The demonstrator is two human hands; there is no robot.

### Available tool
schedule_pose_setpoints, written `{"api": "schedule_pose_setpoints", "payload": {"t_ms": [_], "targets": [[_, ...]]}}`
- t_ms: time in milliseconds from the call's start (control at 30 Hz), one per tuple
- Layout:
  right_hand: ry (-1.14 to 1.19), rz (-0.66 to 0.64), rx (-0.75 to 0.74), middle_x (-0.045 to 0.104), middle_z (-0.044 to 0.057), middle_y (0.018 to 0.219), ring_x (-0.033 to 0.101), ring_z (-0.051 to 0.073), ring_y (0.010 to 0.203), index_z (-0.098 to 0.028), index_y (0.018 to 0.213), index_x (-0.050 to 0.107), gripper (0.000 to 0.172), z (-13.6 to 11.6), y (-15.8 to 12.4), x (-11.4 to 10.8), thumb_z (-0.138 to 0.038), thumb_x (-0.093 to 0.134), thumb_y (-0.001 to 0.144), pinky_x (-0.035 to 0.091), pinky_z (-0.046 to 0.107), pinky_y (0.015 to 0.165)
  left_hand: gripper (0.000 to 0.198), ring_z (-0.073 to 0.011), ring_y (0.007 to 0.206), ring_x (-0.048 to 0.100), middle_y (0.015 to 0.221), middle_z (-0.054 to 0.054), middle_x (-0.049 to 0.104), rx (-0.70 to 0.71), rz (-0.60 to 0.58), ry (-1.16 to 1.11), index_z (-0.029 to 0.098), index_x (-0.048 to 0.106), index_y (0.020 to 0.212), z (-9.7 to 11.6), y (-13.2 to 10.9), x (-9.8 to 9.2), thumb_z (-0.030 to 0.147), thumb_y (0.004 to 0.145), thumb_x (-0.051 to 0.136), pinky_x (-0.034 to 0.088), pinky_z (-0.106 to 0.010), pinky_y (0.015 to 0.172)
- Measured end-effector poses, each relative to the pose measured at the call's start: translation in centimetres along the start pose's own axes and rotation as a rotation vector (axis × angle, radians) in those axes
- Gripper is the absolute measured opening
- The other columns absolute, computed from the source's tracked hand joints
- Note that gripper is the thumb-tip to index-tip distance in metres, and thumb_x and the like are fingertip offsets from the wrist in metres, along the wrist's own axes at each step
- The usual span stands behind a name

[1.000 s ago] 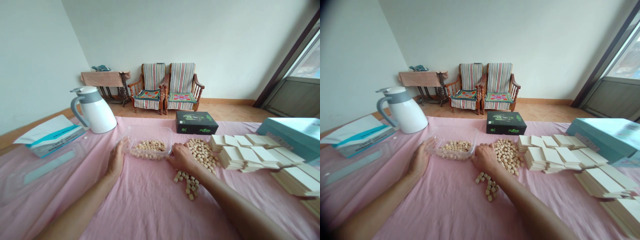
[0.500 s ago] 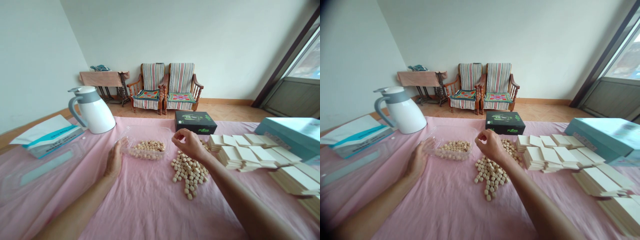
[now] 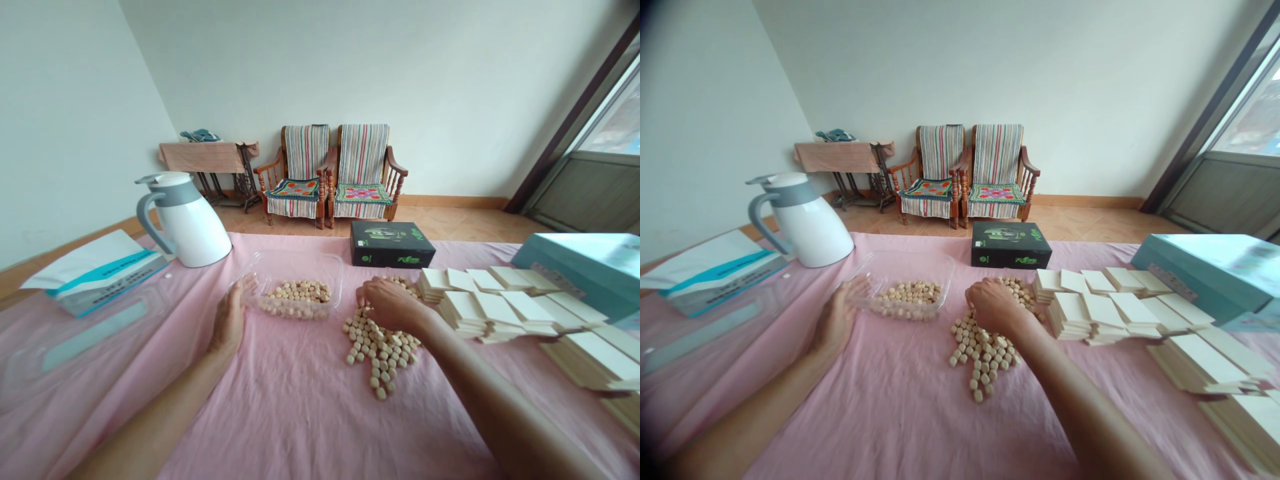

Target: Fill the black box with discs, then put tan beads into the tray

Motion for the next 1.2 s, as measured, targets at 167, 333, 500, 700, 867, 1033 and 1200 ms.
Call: {"api": "schedule_pose_setpoints", "payload": {"t_ms": [167, 333, 500, 700, 867, 1033, 1200], "targets": [[0.056, 0.053, 0.035, 0.067, 0.009, 0.083, 0.061, 0.020, 0.082, -0.015, 0.085, 0.066, 0.022, 0.6, 0.3, -0.3, -0.008, 0.052, 0.070, 0.040, 0.027, 0.070, 0.053, -0.0262, 0.113, 0.057, 0.114, -0.011, 0.066, -0.003, -0.007, -0.004, 0.016, 0.064, 0.112, -0.2, 0.1, 0.0, 0.054, 0.082, 0.046, 0.042, -0.040, 0.100], [0.362, 0.352, 0.066, 0.063, 0.003, 0.077, 0.056, 0.012, 0.069, -0.015, 0.081, 0.062, 0.016, 1.1, 0.4, -3.1, -0.009, 0.051, 0.072, 0.039, 0.022, 0.063, 0.054, -0.0261, 0.113, 0.056, 0.116, -0.011, 0.065, -0.007, -0.002, 0.004, 0.015, 0.063, 0.113, -0.3, 0.2, -0.1, 0.055, 0.082, 0.045, 0.042, -0.039, 0.099], [0.756, 0.531, -0.025, 0.066, 0.003, 0.088, 0.060, 0.010, 0.073, -0.016, 0.097, 0.060, 0.020, 0.8, 0.5, -4.5, -0.016, 0.050, 0.080, 0.045, 0.022, 0.068, 0.054, -0.0262, 0.114, 0.056, 0.116, -0.011, 0.065, -0.003, -0.013, -0.003, 0.015, 0.063, 0.114, -0.3, 0.1, 0.0, 0.055, 0.082, 0.045, 0.042, -0.039, 0.100], [0.358, 0.376, 0.144, 0.066, 0.005, 0.084, 0.060, 0.014, 0.074, -0.016, 0.085, 0.064, 0.018, 3.0, 0.2, -3.4, -0.009, 0.049, 0.076, 0.040, 0.023, 0.067, 0.053, -0.0265, 0.114, 0.056, 0.117, -0.012, 0.065, 0.002, -0.005, -0.006, 0.015, 0.064, 0.113, -0.3, 0.2, -0.1, 0.055, 0.082, 0.045, 0.042, -0.039, 0.099], [0.063, 0.092, 0.214, 0.067, 0.011, 0.087, 0.062, 0.020, 0.081, -0.014, 0.084, 0.066, 0.022, 3.8, 0.2, -0.8, -0.005, 0.049, 0.074, 0.038, 0.026, 0.064, 0.053, -0.0266, 0.115, 0.055, 0.117, -0.012, 0.065, 0.002, -0.009, 0.007, 0.015, 0.064, 0.112, -0.4, 0.3, -0.1, 0.055, 0.082, 0.045, 0.042, -0.039, 0.099], [-0.009, 0.019, 0.188, 0.067, 0.014, 0.090, 0.062, 0.023, 0.085, -0.012, 0.086, 0.067, 0.025, 3.1, 0.4, 0.1, -0.002, 0.048, 0.073, 0.039, 0.028, 0.067, 0.054, -0.0266, 0.115, 0.055, 0.116, -0.012, 0.065, 0.007, -0.008, 0.008, 0.015, 0.064, 0.113, -0.4, 0.3, -0.2, 0.055, 0.082, 0.045, 0.042, -0.040, 0.100], [-0.019, 0.040, 0.173, 0.067, 0.013, 0.089, 0.061, 0.022, 0.085, -0.012, 0.085, 0.067, 0.027, 3.4, 0.5, 0.5, -0.001, 0.046, 0.071, 0.039, 0.027, 0.066, 0.054, -0.0265, 0.113, 0.057, 0.116, -0.012, 0.065, 0.005, -0.010, 0.015, 0.015, 0.064, 0.113, -0.3, 0.4, -0.2, 0.055, 0.081, 0.046, 0.042, -0.039, 0.099]]}}
Point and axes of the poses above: each hand's wrist, its own y-axis towards the middle knuckle, its own x-axis out of the palm, z = x × y, the point moved 9 cm from there along y, towards the middle knuckle
